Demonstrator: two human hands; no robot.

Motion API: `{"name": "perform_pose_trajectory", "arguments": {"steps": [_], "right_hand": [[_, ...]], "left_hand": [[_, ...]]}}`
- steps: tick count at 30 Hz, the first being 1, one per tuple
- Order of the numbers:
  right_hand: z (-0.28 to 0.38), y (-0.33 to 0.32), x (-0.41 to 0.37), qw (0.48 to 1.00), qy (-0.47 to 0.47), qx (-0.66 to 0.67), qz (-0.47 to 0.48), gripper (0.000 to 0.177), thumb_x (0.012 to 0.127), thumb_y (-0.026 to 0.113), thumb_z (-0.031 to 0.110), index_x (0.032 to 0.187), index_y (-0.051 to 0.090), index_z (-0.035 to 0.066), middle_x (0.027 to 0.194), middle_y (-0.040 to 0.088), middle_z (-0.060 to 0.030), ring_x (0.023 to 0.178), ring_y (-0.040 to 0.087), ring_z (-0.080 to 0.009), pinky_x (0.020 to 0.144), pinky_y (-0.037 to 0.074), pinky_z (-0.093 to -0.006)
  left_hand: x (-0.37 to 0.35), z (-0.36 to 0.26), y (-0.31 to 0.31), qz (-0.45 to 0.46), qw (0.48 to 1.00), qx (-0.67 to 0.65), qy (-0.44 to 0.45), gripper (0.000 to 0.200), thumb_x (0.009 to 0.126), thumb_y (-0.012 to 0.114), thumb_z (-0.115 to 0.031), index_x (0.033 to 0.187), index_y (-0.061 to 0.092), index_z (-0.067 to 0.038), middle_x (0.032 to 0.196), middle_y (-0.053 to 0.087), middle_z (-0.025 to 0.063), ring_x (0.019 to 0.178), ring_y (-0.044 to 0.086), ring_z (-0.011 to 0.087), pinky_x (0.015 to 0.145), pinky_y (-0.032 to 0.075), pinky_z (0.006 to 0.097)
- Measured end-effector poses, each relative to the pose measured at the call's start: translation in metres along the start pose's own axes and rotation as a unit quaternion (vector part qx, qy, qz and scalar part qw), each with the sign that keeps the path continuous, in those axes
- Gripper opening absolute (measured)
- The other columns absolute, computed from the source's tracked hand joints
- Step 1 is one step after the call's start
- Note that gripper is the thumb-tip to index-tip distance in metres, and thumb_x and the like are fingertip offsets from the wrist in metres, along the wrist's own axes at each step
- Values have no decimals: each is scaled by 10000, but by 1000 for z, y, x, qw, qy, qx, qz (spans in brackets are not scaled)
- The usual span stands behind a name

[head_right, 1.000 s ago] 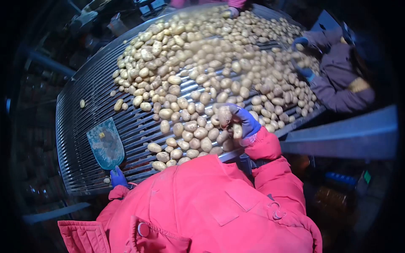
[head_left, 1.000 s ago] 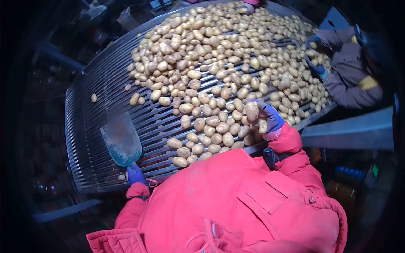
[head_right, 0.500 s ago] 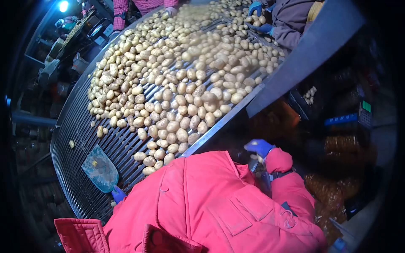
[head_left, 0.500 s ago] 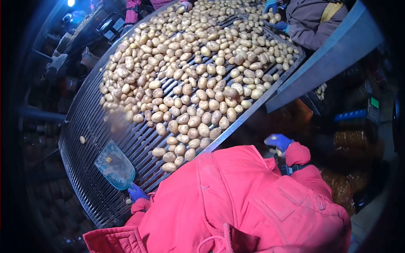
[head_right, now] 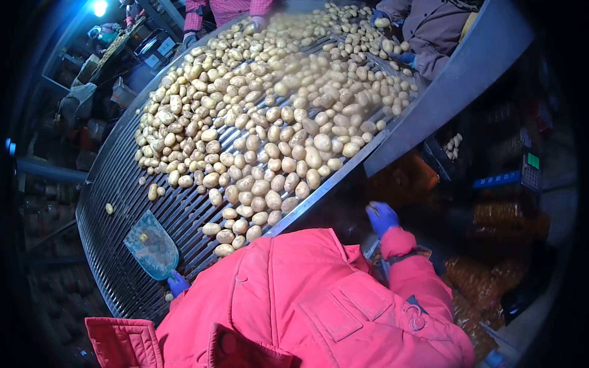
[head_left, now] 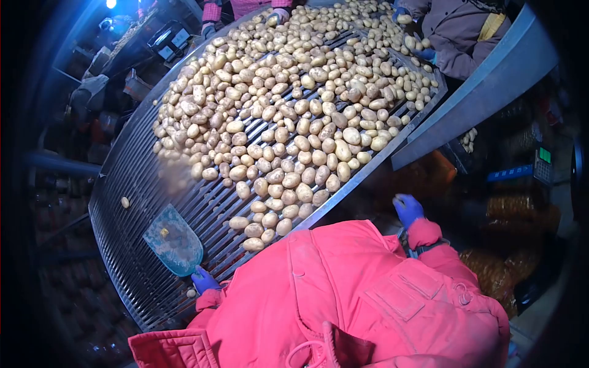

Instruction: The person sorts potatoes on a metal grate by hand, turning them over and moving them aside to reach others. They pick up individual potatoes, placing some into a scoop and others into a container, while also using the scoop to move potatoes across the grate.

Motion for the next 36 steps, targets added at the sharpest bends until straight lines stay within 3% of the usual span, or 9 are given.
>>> {"name": "perform_pose_trajectory", "arguments": {"steps": [3,6,10,13,18,21,26,30,36], "right_hand": [[124,-10,68,977,-185,36,-99,162,861,735,184,986,698,88,854,660,-114,768,646,-315,683,538,-391],[172,5,116,960,-249,14,-125,179,846,729,188,996,679,104,855,648,-95,769,631,-303,675,521,-413],[176,29,168,936,-313,-40,-157,228,862,701,236,1054,666,118,905,642,-109,861,614,-319,758,502,-441],[158,41,186,931,-316,-120,-140,300,849,705,289,1088,663,113,982,622,-113,921,598,-318,803,487,-463],[163,37,190,942,-308,-113,-72,404,811,736,284,1158,634,102,1043,605,-141,971,585,-347,825,474,-474],[164,31,187,938,-323,-113,-46,465,821,726,233,1235,582,78,1092,588,-172,1017,559,-375,896,447,-483],[166,31,188,945,-307,-106,-36,525,799,751,257,1265,577,91,1102,586,-166,1014,553,-372,900,445,-483],[168,33,190,950,-292,-108,-39,500,805,738,217,1248,571,55,1141,595,-176,1066,553,-368,935,439,-469],[174,33,194,954,-280,-102,-37,490,797,740,192,1235,575,49,1079,584,-177,1017,552,-370,900,443,-473]], "left_hand": [[-4,-2,0,-8,1000,-5,-3,540,1004,506,-487,994,604,44,911,652,303,852,611,477,725,476,491],[-5,-2,2,-16,1000,14,-7,529,1005,509,-482,976,599,39,894,646,305,842,611,476,715,474,493],[-6,-4,-2,9,1000,-24,-5,529,1010,488,-489,980,590,29,900,644,301,856,616,469,723,463,520],[3,1,-19,1,989,140,54,528,1019,454,-491,996,588,19,905,649,280,875,620,467,748,463,545],[-4,-147,-81,-56,965,253,-31,584,921,555,-488,1189,582,30,1300,548,248,1123,570,455,892,486,571],[19,-200,-54,-232,921,270,160,702,868,633,-501,1325,506,16,1420,456,288,1324,414,458,1098,318,590],[73,-294,0,-176,927,221,246,832,829,657,-582,1397,455,-9,1475,386,307,1414,283,478,1157,167,623],[100,-382,43,-94,904,77,410,725,819,743,-439,1343,504,1,1384,478,285,1320,415,446,1095,335,526],[170,-501,118,-96,874,-55,473,654,850,712,-413,1334,518,-19,1334,545,239,1251,503,409,1053,406,485]]}}
Point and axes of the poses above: each hand's wrist, its own x-axis towards the middle knuckle, its own y-axis out of the palm, z = x × y, the point moved 1 cm from there along x, towards the middle knuckle
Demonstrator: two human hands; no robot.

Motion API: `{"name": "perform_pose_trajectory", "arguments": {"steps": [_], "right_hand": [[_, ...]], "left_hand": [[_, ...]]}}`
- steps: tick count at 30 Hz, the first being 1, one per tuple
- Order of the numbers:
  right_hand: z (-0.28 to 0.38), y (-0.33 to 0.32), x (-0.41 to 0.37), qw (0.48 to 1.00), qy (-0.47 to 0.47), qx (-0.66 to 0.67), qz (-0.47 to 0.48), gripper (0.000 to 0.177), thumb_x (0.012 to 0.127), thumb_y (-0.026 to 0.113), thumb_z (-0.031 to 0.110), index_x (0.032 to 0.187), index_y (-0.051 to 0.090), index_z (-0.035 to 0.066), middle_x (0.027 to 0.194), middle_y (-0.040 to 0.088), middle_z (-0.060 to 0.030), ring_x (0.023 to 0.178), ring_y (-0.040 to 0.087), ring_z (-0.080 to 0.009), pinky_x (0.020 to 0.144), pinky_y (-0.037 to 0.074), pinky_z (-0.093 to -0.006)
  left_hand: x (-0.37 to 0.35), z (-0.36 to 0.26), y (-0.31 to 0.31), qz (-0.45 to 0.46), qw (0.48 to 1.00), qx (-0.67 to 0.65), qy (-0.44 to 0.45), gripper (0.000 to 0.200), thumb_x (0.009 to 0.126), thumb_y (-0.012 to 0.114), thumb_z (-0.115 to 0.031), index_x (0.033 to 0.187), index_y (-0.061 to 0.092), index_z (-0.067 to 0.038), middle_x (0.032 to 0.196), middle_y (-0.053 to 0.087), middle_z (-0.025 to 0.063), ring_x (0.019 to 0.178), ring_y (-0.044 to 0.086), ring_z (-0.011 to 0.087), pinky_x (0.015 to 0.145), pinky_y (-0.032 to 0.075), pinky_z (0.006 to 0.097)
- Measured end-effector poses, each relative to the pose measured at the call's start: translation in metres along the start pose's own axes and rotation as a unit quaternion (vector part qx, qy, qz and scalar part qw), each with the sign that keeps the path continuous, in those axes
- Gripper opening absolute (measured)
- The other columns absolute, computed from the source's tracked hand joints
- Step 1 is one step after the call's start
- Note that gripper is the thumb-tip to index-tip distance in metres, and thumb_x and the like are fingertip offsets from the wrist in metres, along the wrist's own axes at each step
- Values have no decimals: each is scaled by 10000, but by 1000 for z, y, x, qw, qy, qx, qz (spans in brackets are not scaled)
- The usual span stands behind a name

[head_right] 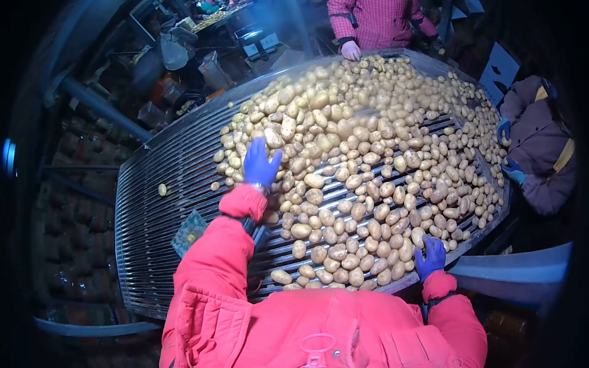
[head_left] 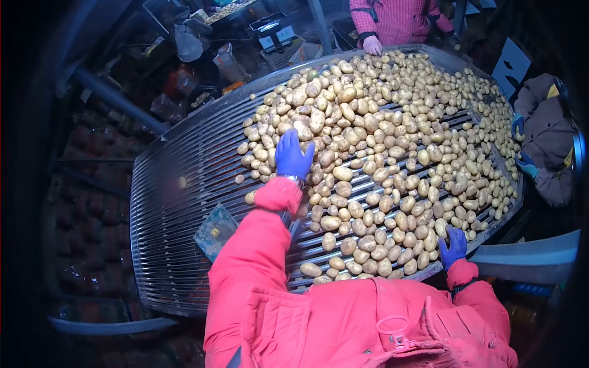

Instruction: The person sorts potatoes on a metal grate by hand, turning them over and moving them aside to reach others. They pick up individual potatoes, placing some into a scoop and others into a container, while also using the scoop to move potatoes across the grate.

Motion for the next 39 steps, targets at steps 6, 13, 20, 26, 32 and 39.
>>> {"name": "perform_pose_trajectory", "arguments": {"steps": [6,13,20,26,32,39], "right_hand": [[-4,1,3,1000,29,6,1,458,787,741,170,1207,596,58,1026,585,-164,948,554,-366,857,449,-473],[-3,3,7,999,33,-12,-6,443,792,740,164,1197,604,46,1029,584,-166,946,554,-365,845,454,-472],[-4,3,9,999,29,-15,3,443,796,740,154,1198,590,41,1057,579,-183,983,550,-378,884,446,-478],[2,0,13,999,11,-32,-3,431,800,735,162,1184,584,40,1020,586,-155,953,548,-365,862,441,-474],[2,0,12,1000,18,-23,2,424,802,736,175,1175,589,37,1024,585,-161,961,548,-368,863,443,-470],[-4,4,7,999,13,-31,2,411,812,730,183,1172,595,37,1054,589,-171,1002,551,-376,891,449,-471]], "left_hand": [[101,9,81,17,999,-23,35,538,867,635,-422,1284,595,-85,1300,596,168,1223,531,361,1066,393,471],[107,1,93,143,987,66,-25,701,801,663,-617,1328,598,-159,1396,523,155,1288,477,356,1081,396,456],[71,5,67,205,978,35,19,603,786,684,-599,1254,666,-219,1352,544,107,1213,507,355,1034,434,465],[36,-5,60,201,976,-47,76,548,779,698,-557,1197,702,-203,1197,637,132,1137,563,323,1024,400,443],[-24,-49,34,265,944,-148,129,521,776,713,-514,1151,701,-152,1119,636,139,1102,548,344,952,433,482],[-114,-99,21,244,955,-151,75,578,810,668,-545,1253,627,-176,1087,574,140,1029,537,348,815,470,479]]}}
Point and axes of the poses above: each hand's wrist, its own x-axis towards the middle knuckle, its own y-axis out of the palm, z = x × y, the point moved 1 cm from there along x, towards the middle knuckle
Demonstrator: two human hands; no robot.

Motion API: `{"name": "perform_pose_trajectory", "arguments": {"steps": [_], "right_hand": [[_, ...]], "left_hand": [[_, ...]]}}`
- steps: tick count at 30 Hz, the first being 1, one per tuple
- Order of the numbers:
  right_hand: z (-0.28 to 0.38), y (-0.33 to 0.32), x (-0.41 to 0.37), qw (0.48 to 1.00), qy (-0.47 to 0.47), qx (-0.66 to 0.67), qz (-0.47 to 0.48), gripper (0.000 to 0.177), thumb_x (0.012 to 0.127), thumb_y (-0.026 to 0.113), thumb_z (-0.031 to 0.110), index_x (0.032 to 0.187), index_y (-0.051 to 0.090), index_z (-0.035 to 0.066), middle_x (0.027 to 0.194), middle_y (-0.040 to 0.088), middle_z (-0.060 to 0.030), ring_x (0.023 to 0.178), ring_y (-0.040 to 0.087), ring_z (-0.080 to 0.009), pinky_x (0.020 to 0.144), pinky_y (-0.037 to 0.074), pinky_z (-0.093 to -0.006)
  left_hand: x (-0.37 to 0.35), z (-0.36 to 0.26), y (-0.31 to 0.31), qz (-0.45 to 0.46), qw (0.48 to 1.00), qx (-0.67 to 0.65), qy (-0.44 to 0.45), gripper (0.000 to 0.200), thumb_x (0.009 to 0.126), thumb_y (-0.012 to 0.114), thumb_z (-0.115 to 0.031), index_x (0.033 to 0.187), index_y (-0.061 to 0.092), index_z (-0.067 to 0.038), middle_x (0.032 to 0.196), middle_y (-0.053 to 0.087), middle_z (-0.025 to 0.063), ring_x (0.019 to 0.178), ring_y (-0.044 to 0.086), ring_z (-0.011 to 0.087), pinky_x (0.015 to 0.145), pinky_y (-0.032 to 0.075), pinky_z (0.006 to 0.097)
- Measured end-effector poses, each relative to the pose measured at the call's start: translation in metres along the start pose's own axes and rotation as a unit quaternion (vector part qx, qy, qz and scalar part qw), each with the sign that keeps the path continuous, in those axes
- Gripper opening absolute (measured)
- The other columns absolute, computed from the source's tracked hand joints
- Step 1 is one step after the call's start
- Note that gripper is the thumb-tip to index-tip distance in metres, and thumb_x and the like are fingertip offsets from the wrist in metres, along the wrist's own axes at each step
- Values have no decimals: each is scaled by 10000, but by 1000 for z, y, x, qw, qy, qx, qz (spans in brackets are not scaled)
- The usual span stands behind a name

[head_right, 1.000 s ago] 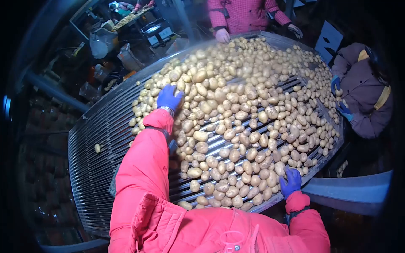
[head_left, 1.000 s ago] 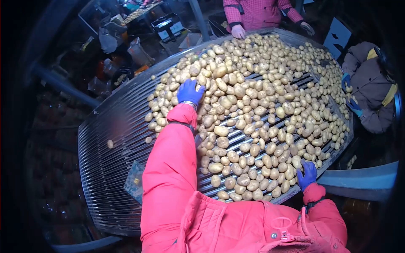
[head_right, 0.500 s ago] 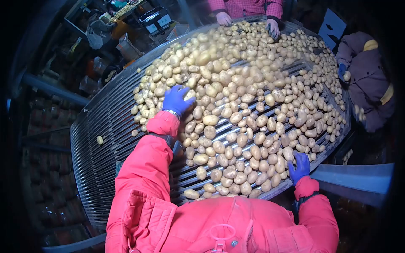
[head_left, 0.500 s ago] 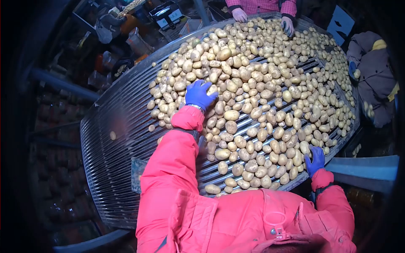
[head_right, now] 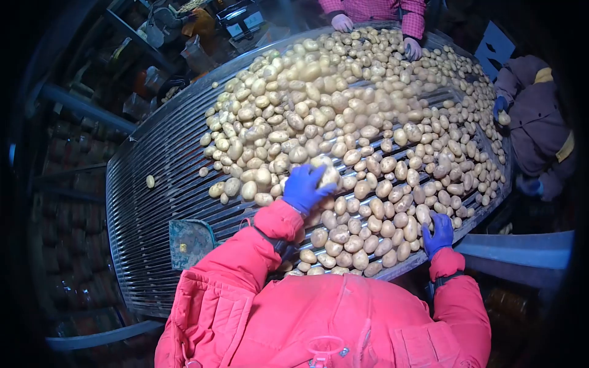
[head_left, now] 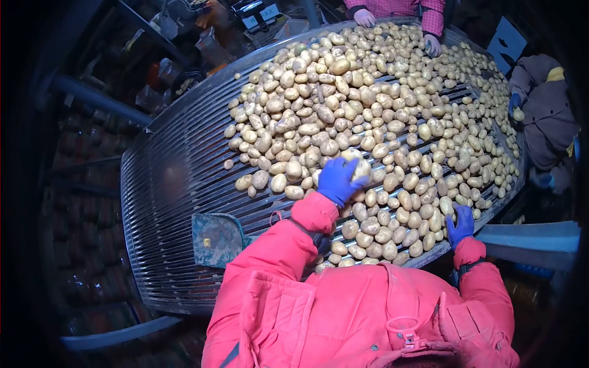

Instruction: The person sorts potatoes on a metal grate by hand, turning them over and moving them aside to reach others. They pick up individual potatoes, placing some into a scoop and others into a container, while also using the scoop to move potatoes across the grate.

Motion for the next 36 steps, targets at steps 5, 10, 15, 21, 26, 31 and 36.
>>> {"name": "perform_pose_trajectory", "arguments": {"steps": [5,10,15,21,26,31,36], "right_hand": [[1,0,0,1000,0,-6,0,415,819,724,180,1188,597,39,1081,597,-171,1023,558,-371,902,451,-463],[1,1,0,1000,11,8,6,421,827,715,178,1206,593,42,1089,599,-172,1024,560,-372,911,450,-466],[2,0,1,1000,4,7,6,425,823,716,173,1208,592,44,1083,599,-168,1023,559,-375,914,449,-467],[8,-4,6,1000,20,9,20,428,817,712,159,1211,588,50,1077,599,-165,1022,556,-375,909,445,-469],[5,-2,5,1000,16,1,27,444,821,717,165,1227,579,46,1100,594,-170,1041,552,-377,922,442,-468],[1,1,3,999,15,-5,33,440,841,712,173,1239,575,43,1122,595,-175,1053,554,-381,935,441,-469],[-3,4,2,1000,13,-5,26,440,840,718,182,1233,579,41,1121,596,-180,1049,559,-385,932,449,-467]], "left_hand": [[-38,-13,5,56,995,-42,76,506,818,715,-397,1216,599,-106,959,594,127,899,569,316,776,480,449],[-16,15,-47,-94,975,-200,-5,279,837,715,-289,999,675,-65,877,635,117,845,603,318,778,491,422],[56,102,-108,-153,972,-47,-170,272,821,725,-253,1027,689,-80,945,654,144,859,623,347,786,516,433],[105,170,-86,10,975,216,-50,411,817,709,-228,1215,635,-156,1249,594,131,1099,590,368,943,494,464],[113,160,-70,87,945,273,-158,405,829,708,-266,1218,636,-180,1223,615,138,1072,610,387,928,512,477],[80,152,-74,91,975,118,-166,498,841,707,-342,1292,632,-145,1203,650,187,1092,638,356,945,508,435],[47,100,-51,120,982,-141,-45,464,883,672,-368,1261,637,-101,1081,689,204,990,662,379,895,517,441]]}}
Point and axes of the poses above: each hand's wrist, its own x-axis towards the middle knuckle, its own y-axis out of the palm, z = x × y, the point moved 1 cm from there along x, towards the middle knuckle
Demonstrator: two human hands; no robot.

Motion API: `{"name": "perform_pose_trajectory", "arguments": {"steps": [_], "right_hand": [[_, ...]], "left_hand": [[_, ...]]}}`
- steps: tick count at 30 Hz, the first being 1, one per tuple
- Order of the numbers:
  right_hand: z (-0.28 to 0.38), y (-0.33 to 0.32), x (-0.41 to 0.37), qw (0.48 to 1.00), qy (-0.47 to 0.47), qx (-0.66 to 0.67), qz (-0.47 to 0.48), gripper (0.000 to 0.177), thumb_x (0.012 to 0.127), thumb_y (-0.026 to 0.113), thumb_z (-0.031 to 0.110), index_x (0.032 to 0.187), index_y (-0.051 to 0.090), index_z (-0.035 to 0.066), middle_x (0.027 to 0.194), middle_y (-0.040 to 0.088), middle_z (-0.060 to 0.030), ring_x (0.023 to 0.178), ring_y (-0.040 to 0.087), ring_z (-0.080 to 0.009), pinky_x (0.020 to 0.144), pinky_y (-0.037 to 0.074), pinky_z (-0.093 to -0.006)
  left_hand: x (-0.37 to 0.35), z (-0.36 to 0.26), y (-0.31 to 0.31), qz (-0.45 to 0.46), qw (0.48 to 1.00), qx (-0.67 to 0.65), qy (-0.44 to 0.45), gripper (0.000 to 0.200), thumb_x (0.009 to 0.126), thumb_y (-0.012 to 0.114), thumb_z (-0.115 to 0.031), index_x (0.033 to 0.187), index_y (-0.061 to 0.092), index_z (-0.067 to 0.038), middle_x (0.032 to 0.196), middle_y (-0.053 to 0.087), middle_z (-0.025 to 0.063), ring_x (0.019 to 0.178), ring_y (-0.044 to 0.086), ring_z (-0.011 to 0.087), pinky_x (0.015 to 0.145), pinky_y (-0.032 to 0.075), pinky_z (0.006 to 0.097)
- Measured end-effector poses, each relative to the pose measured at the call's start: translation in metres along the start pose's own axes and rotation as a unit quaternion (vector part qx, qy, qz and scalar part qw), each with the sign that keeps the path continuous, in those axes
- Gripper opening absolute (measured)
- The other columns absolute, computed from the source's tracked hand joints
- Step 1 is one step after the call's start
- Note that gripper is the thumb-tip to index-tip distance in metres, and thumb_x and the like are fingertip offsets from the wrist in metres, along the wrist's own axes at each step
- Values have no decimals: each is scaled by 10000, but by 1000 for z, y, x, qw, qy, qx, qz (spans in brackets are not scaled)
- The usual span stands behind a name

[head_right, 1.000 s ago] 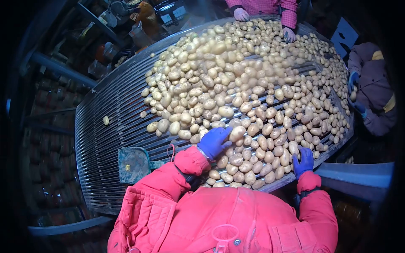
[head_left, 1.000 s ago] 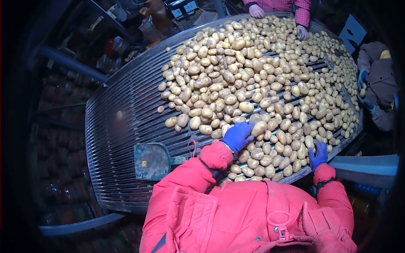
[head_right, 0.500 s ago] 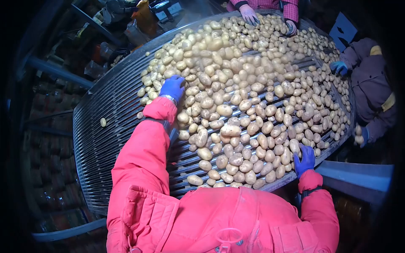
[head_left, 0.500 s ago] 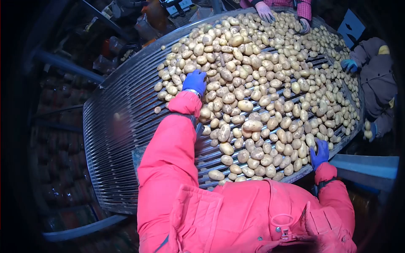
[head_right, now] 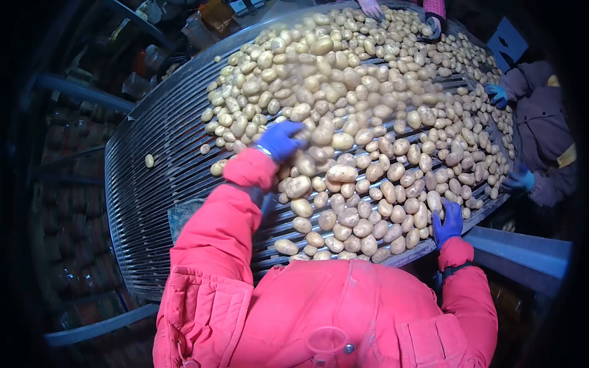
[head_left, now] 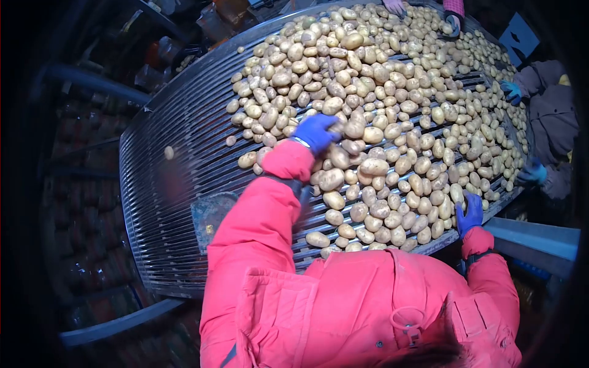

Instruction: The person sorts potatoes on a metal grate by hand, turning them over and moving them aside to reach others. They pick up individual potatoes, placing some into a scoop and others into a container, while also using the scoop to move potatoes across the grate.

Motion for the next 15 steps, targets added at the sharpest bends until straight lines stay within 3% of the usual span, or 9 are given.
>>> {"name": "perform_pose_trajectory", "arguments": {"steps": [2,4,8,10,12,15], "right_hand": [[-1,1,0,1000,1,6,0,441,839,719,185,1231,581,39,1123,598,-180,1051,562,-384,931,453,-464],[-4,2,-2,1000,-3,6,0,442,838,720,186,1231,582,38,1124,600,-179,1054,565,-381,931,457,-461],[-1,0,-2,1000,-2,-11,-1,437,840,720,180,1230,583,36,1138,608,-177,1073,571,-370,943,463,-447],[-1,1,-3,1000,0,1,-5,431,846,717,186,1228,585,35,1141,609,-178,1077,570,-371,946,462,-447],[-2,2,-3,1000,-1,7,-6,426,851,715,190,1226,587,35,1142,610,-179,1080,570,-371,948,461,-449],[-3,1,-4,1000,2,8,-4,419,859,706,183,1231,583,34,1144,603,-183,1083,565,-374,953,456,-446]], "left_hand": [[-11,-26,41,14,996,85,11,453,895,659,-375,1248,638,-91,1081,685,206,994,656,377,886,517,439],[-22,-25,78,-29,999,18,29,470,876,679,-360,1254,623,-88,1094,674,204,1014,643,381,892,512,452],[-58,-73,86,10,998,40,46,533,835,713,-316,1296,591,-78,1167,645,196,1035,632,382,914,503,440],[-72,-70,88,-15,997,-21,71,568,840,725,-298,1327,570,-50,1152,665,154,1024,651,319,899,514,406],[-87,-69,71,45,958,-281,-24,532,874,679,-275,1343,556,-58,1222,639,139,1087,636,285,937,503,384],[-111,-47,34,1,827,-562,-19,445,936,618,-220,1342,557,-49,1254,631,106,1136,619,212,959,496,318]]}}
Point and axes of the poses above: each hand's wrist, its own x-axis towards the middle knuckle, its own y-axis out of the palm, z = x × y, the point moved 1 cm from there along x, towards the middle knuckle
